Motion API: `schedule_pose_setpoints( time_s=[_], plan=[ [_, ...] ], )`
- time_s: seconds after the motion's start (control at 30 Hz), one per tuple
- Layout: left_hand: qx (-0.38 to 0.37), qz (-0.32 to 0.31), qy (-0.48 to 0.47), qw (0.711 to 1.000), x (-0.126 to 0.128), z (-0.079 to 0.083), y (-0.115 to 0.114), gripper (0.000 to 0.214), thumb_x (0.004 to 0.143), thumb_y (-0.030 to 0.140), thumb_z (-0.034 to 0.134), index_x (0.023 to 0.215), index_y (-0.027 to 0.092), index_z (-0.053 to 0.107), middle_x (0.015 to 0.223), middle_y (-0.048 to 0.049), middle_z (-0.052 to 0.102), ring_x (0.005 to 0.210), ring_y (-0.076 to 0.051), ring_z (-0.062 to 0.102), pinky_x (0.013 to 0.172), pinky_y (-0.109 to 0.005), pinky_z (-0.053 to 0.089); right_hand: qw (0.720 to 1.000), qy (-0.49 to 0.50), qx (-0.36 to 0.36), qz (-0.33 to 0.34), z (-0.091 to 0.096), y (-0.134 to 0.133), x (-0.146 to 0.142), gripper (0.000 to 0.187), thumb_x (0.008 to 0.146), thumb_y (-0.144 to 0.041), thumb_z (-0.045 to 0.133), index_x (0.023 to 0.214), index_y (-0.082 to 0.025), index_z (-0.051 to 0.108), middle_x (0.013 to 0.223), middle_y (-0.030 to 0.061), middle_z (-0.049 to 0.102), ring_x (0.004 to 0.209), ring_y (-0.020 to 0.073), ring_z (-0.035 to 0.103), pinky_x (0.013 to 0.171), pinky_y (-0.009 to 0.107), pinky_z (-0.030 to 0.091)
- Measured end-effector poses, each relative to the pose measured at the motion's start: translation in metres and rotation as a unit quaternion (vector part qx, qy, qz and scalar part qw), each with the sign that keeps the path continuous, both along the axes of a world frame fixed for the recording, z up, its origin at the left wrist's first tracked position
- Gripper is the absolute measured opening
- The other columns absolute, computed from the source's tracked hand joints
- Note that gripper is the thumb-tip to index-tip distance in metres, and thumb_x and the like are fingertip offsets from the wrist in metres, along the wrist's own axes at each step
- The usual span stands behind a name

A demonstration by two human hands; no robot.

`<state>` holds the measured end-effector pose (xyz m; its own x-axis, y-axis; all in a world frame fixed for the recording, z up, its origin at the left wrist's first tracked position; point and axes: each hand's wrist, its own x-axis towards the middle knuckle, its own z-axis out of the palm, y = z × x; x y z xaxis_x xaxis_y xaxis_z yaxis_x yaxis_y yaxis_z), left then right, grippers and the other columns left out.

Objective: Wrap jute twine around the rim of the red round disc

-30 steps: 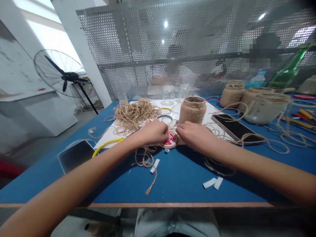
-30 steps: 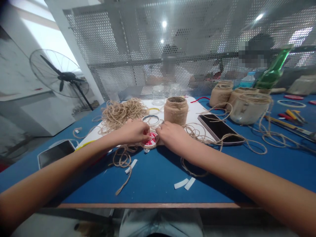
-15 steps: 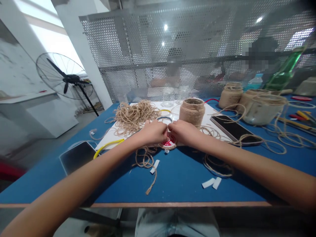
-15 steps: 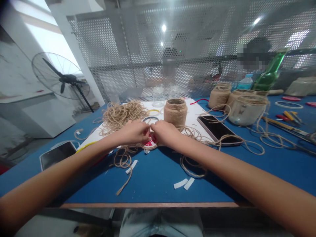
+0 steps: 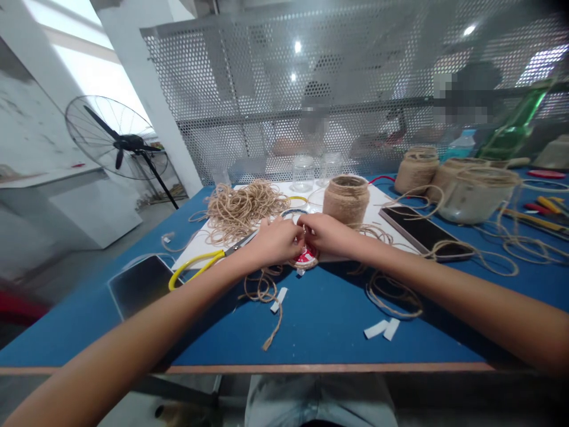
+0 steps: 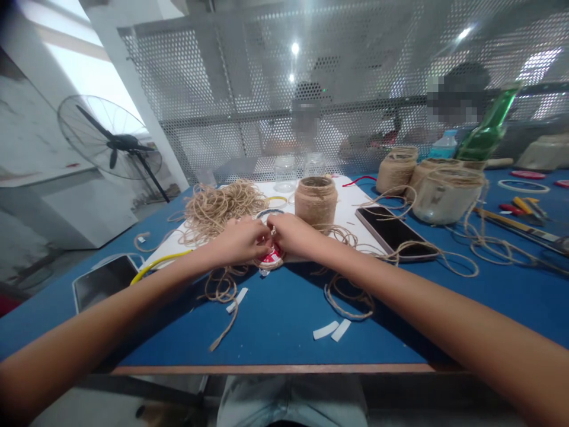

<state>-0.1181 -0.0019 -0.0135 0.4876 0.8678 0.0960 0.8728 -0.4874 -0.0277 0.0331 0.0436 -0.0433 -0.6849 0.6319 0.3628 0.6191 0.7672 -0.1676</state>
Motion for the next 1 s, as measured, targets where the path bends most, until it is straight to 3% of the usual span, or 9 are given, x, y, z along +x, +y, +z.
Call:
schedule_pose_setpoints(
  time_s=[0.13,0.37,0.7,1.0],
  plan=[
    [-0.003,-0.008,-0.002,1.000,-0.001,0.001,0.001,0.021,0.073,0.030,0.044,0.072,0.018,0.061,0.079,-0.0065,0.059,0.081,-0.022,0.049,0.071,-0.035,0.032,0.999,0.023,0.047,-0.001,0.003,-0.019,0.010,0.009,0.074,-0.011,0.047,0.080,-0.012,0.053,0.082,0.0080,0.052,0.077,0.0173,0.043,0.068,0.027,0.033],
    [-0.015,-0.007,-0.036,0.999,-0.005,0.000,0.004,0.019,0.072,0.031,0.049,0.071,0.020,0.064,0.075,-0.0044,0.063,0.081,-0.021,0.053,0.072,-0.034,0.030,0.996,-0.016,0.048,0.068,-0.001,-0.049,0.028,0.022,0.079,-0.011,0.043,0.085,-0.015,0.063,0.082,0.0082,0.050,0.078,0.0169,0.041,0.068,0.028,0.031],
    [-0.026,-0.005,-0.055,0.998,-0.005,-0.002,0.003,0.023,0.073,0.031,0.049,0.069,0.017,0.066,0.068,-0.0045,0.064,0.069,-0.017,0.054,0.063,-0.027,0.030,0.996,-0.039,0.057,0.058,-0.001,-0.046,0.028,0.028,0.078,-0.012,0.044,0.094,-0.018,0.066,0.079,0.0081,0.051,0.077,0.0176,0.040,0.067,0.029,0.029],
    [-0.068,-0.029,-0.069,0.995,-0.010,0.007,-0.004,0.029,0.074,0.028,0.043,0.081,0.018,0.069,0.076,-0.0052,0.066,0.076,-0.018,0.055,0.069,-0.028,0.034,0.998,-0.020,0.026,0.054,-0.001,-0.044,0.027,0.027,0.078,-0.012,0.044,0.091,-0.017,0.067,0.077,0.0069,0.050,0.076,0.0165,0.042,0.066,0.028,0.030]
  ],
)
